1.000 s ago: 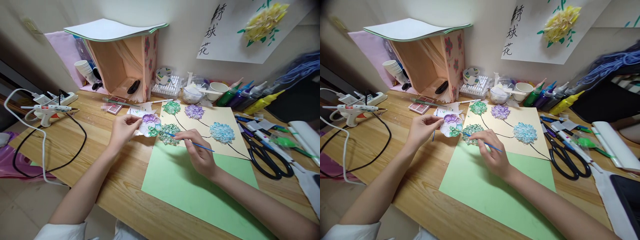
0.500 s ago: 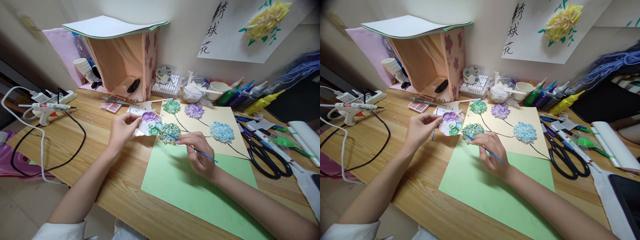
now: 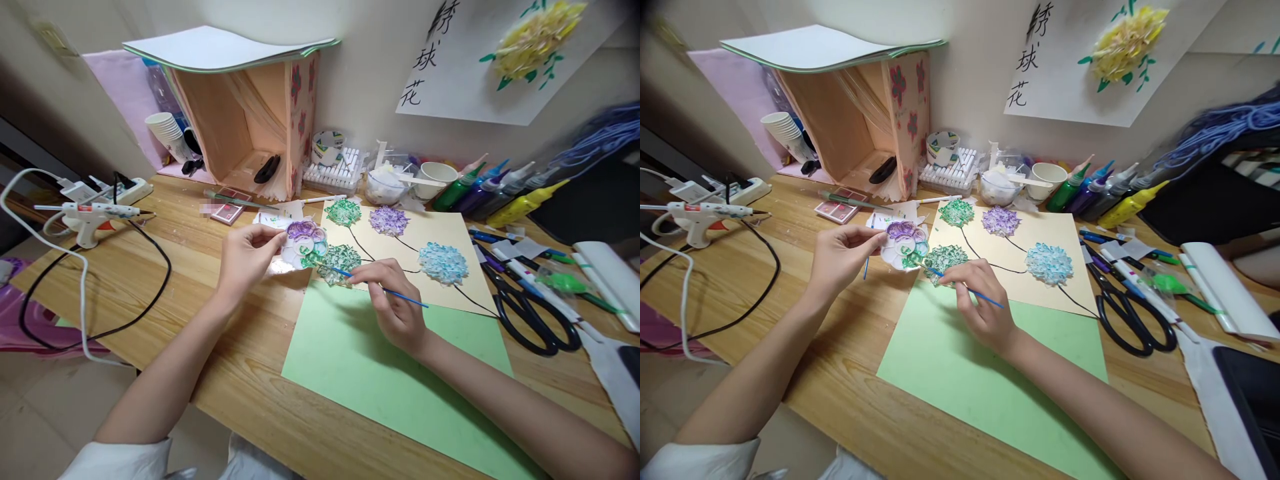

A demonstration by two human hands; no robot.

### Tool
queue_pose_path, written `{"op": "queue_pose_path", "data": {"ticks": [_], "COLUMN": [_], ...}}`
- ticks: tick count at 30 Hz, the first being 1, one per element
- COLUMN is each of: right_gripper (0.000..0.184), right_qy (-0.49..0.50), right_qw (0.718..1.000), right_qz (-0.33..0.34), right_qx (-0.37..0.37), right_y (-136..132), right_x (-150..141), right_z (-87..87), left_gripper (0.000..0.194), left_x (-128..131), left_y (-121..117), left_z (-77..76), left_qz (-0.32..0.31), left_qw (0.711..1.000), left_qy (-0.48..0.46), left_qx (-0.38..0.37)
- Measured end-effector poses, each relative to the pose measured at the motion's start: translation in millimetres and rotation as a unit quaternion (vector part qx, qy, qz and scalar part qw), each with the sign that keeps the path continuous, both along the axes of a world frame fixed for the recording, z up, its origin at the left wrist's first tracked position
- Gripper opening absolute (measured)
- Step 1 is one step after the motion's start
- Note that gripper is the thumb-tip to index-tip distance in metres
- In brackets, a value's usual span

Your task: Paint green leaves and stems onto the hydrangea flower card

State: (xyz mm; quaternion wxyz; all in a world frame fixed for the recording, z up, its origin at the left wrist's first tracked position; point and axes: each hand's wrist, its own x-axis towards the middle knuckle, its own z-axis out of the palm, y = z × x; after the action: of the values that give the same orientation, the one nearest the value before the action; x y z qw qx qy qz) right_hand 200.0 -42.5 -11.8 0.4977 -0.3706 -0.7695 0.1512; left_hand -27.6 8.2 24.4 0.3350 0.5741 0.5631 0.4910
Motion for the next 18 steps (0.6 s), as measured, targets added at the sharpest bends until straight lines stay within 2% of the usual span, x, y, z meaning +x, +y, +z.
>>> {"op": "queue_pose_path", "data": {"ticks": [6,11,15,18], "right_gripper": [0.026,0.027,0.025,0.026], "right_qy": [0.083,0.184,0.264,0.275], "right_qw": [0.990,0.967,0.945,0.945], "right_qz": [0.010,0.013,-0.012,-0.059], "right_qx": [-0.110,-0.173,-0.192,-0.165], "right_y": [3.6,7.4,-0.5,-14.2], "right_x": [0.9,5.3,24.1,42.8], "right_z": [-2.9,0.3,0.1,-5.8], "left_gripper": [0.019,0.020,0.021,0.020], "left_x": [0.6,0.1,-2.5,-4.6], "left_y": [-0.2,1.3,5.9,9.9], "left_z": [-2.8,-2.4,0.1,2.2], "left_qz": [-0.003,0.015,0.042,0.063], "left_qw": [1.000,0.999,0.997,0.994], "left_qy": [0.013,0.026,0.027,0.022], "left_qx": [0.003,-0.012,-0.051,-0.083]}}
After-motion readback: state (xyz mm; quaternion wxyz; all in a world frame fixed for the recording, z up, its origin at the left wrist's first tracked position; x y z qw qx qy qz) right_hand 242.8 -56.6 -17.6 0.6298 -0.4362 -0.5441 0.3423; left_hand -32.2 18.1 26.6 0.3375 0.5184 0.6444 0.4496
